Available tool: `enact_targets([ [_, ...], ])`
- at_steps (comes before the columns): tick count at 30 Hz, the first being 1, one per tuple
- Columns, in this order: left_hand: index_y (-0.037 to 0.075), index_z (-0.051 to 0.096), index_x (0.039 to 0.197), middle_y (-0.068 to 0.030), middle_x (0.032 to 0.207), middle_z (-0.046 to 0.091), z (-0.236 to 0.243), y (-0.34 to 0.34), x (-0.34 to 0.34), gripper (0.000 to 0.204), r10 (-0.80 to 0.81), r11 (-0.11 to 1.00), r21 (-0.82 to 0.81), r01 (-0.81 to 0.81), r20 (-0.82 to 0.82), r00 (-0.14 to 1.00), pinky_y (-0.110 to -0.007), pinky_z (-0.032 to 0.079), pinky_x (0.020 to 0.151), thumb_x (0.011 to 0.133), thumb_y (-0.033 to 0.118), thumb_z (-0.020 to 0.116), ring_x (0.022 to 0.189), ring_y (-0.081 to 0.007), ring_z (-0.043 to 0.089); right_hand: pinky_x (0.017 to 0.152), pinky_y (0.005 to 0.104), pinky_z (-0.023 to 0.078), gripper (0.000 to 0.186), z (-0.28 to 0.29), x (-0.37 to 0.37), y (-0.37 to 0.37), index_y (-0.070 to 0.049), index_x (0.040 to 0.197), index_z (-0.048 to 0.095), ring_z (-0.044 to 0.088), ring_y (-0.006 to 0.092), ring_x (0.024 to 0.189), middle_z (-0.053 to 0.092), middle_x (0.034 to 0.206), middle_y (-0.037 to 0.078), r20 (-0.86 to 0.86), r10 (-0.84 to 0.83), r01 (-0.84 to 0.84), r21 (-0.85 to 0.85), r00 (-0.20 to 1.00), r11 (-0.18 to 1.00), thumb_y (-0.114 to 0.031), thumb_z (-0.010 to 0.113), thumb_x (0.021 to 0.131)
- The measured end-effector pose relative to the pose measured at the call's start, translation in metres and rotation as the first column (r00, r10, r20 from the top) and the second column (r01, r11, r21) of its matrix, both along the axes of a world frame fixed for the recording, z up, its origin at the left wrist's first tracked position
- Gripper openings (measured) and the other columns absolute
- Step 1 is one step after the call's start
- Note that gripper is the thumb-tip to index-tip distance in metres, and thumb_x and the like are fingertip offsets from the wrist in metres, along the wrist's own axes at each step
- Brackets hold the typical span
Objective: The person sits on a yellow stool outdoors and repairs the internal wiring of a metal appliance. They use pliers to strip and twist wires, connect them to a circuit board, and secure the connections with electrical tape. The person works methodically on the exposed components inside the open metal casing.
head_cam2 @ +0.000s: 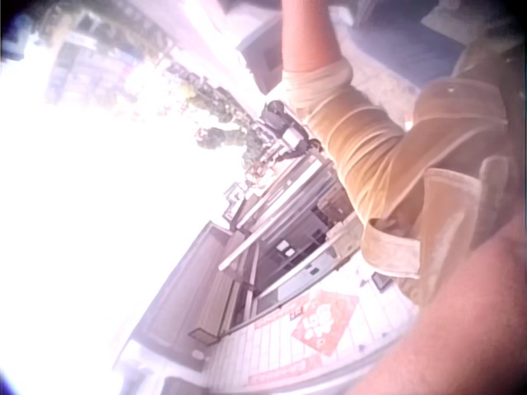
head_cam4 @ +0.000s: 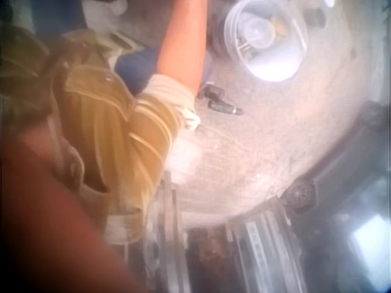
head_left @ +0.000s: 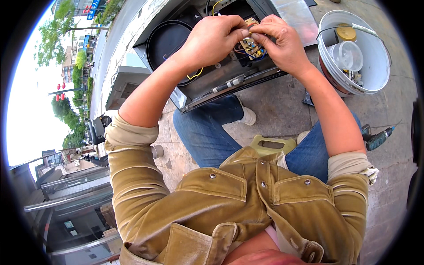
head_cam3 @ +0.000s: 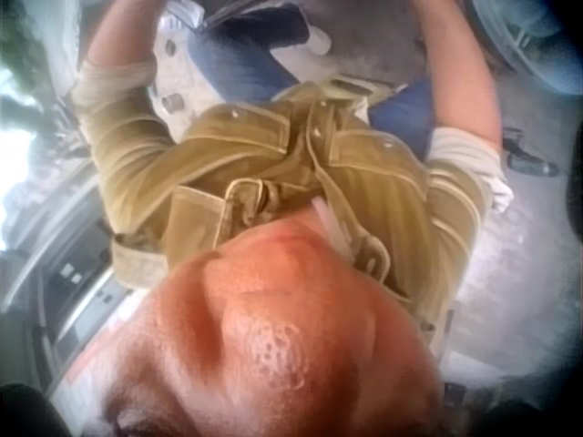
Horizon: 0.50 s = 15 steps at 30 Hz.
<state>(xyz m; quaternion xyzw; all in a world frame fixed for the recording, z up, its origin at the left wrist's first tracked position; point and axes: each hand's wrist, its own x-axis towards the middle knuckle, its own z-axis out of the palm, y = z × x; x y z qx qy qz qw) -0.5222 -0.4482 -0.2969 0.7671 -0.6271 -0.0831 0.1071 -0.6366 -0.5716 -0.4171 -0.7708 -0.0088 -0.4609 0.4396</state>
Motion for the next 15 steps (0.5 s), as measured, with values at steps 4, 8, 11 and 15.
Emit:
enact_targets([
  [4, 0.001, 0.063, 0.097, -0.0007, 0.072, 0.059, 0.001, 0.004, 0.008, 0.027, 0.15, 0.988, 0.08, -0.133, -0.29, 0.945, -0.024, 0.045, 0.059, 0.101, 0.025, 0.051, 0.066, -0.0061, 0.051, 0.074, 0.0325, 0.05, 0.014, 0.001, 0.001, 0.001, -0.005, 0.095, 0.072, 0.062, 0.0234, 0.085, 0.067, 0.084, 0.009, -0.019, 0.006, -0.005, 0.044, 1.0, 0.999, -0.012, 0.067, 0.084],
  [8, 0.006, 0.064, 0.099, -0.0031, 0.083, 0.063, 0.009, 0.006, 0.013, 0.015, -0.162, 0.962, -0.169, 0.212, 0.27, 0.949, -0.027, 0.049, 0.063, 0.092, 0.019, 0.062, 0.072, -0.0164, 0.061, 0.072, 0.0324, 0.05, 0.014, -0.001, 0.002, 0.0, -0.005, 0.096, 0.072, 0.062, 0.023, 0.082, 0.066, 0.082, 0.009, -0.033, 0.016, -0.014, 0.078, 0.999, 0.997, -0.013, 0.067, 0.085],
  [11, 0.01, 0.064, 0.097, -0.0027, 0.095, 0.064, 0.01, 0.001, 0.008, 0.02, -0.33, 0.876, -0.11, 0.469, 0.572, 0.751, -0.032, 0.052, 0.071, 0.079, 0.014, 0.07, 0.086, -0.0237, 0.064, 0.071, 0.0322, 0.049, 0.014, -0.002, 0.003, 0.0, -0.005, 0.095, 0.071, 0.062, 0.0223, 0.08, 0.066, 0.081, 0.008, -0.02, 0.037, -0.035, 0.097, 0.999, 0.995, -0.013, 0.066, 0.085],
  [15, 0.012, 0.062, 0.093, -0.0004, 0.095, 0.064, 0.016, -0.004, 0.004, 0.022, -0.431, 0.801, -0.011, 0.598, 0.683, 0.589, -0.032, 0.051, 0.075, 0.073, 0.012, 0.072, 0.089, -0.0204, 0.064, 0.071, 0.0318, 0.049, 0.014, -0.001, 0.003, 0.001, -0.005, 0.095, 0.071, 0.061, 0.0214, 0.081, 0.066, 0.081, 0.007, -0.039, 0.071, -0.066, 0.117, 0.997, 0.991, -0.013, 0.066, 0.085],
])
